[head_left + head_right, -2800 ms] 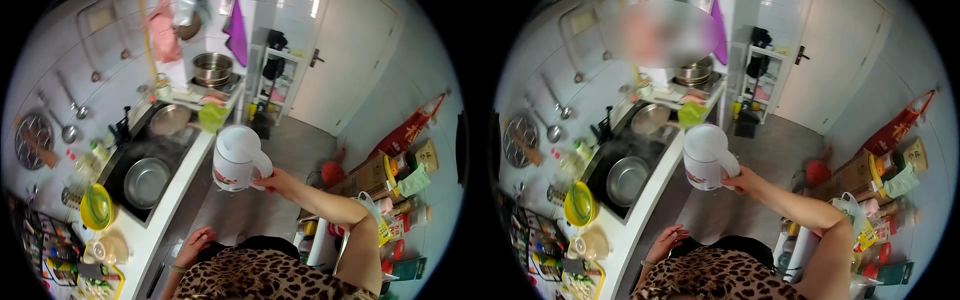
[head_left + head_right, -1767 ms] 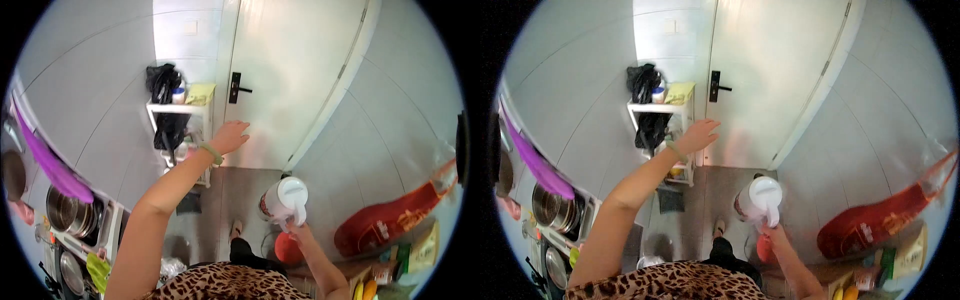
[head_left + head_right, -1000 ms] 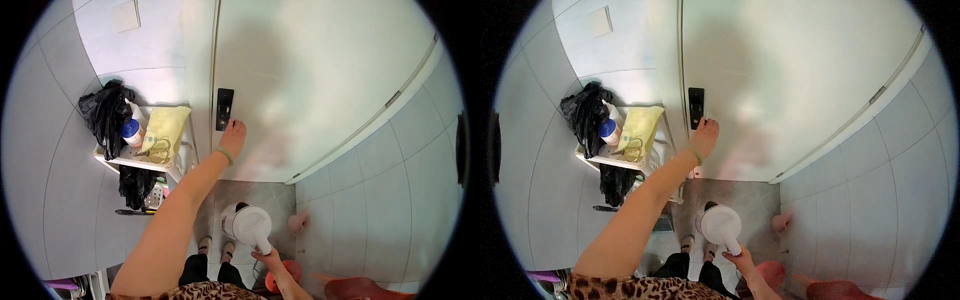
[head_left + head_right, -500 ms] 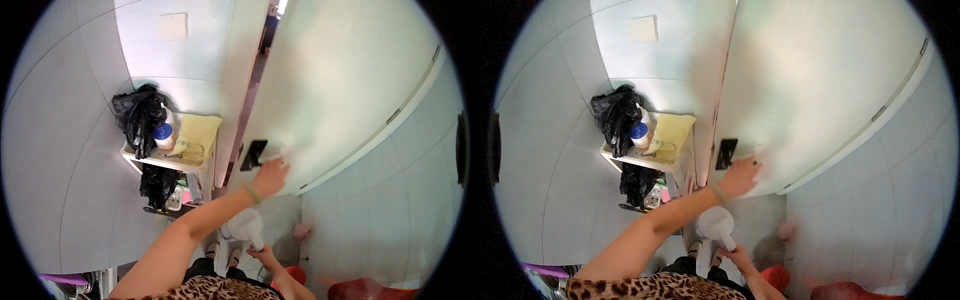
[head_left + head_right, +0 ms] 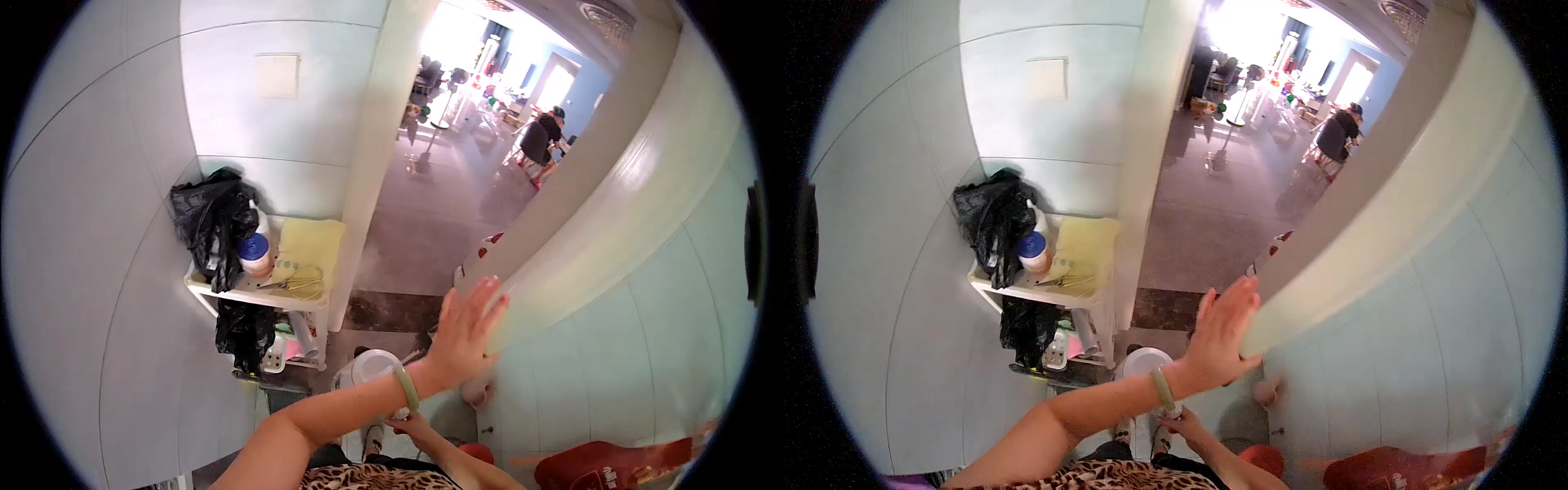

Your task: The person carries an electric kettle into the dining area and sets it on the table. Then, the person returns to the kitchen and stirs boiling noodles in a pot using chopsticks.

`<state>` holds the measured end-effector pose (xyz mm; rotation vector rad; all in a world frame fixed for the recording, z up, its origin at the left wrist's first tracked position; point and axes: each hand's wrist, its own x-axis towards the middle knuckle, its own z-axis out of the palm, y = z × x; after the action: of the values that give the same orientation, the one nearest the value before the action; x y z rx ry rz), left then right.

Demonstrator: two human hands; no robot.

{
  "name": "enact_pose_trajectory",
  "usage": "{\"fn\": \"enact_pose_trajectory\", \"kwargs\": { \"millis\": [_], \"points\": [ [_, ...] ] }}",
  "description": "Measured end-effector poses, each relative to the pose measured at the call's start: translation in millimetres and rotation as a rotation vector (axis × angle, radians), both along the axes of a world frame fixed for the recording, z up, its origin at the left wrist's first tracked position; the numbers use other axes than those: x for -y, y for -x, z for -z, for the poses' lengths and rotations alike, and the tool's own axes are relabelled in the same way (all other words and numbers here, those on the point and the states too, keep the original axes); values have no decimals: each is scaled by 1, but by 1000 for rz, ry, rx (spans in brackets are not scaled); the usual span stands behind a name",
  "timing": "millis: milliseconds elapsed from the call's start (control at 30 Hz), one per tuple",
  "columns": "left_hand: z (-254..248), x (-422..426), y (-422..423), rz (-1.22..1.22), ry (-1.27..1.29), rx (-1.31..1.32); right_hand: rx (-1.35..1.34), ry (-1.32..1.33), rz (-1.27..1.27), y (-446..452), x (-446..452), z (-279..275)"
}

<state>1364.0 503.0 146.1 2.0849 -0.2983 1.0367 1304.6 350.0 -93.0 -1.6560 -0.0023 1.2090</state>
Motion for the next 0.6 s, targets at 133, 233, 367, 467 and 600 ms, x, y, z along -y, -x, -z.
{"fn": "enact_pose_trajectory", "kwargs": {
  "millis": [133, 233, 367, 467, 600],
  "points": [
    [4, 49, 11, 116, 51, 119, -45, -31, 89, -9, -8, -5],
    [9, 82, 19, 197, 96, 175, -72, -77, 177, -10, -16, -20],
    [8, 120, 22, 251, 77, 247, -46, -121, 277, -28, -20, -20],
    [16, 143, 25, 330, 46, 227, 35, -155, 376, -45, -25, -11],
    [5, 136, 30, 600, -63, 34, 144, -128, 490, -76, -39, -28]
  ]
}}
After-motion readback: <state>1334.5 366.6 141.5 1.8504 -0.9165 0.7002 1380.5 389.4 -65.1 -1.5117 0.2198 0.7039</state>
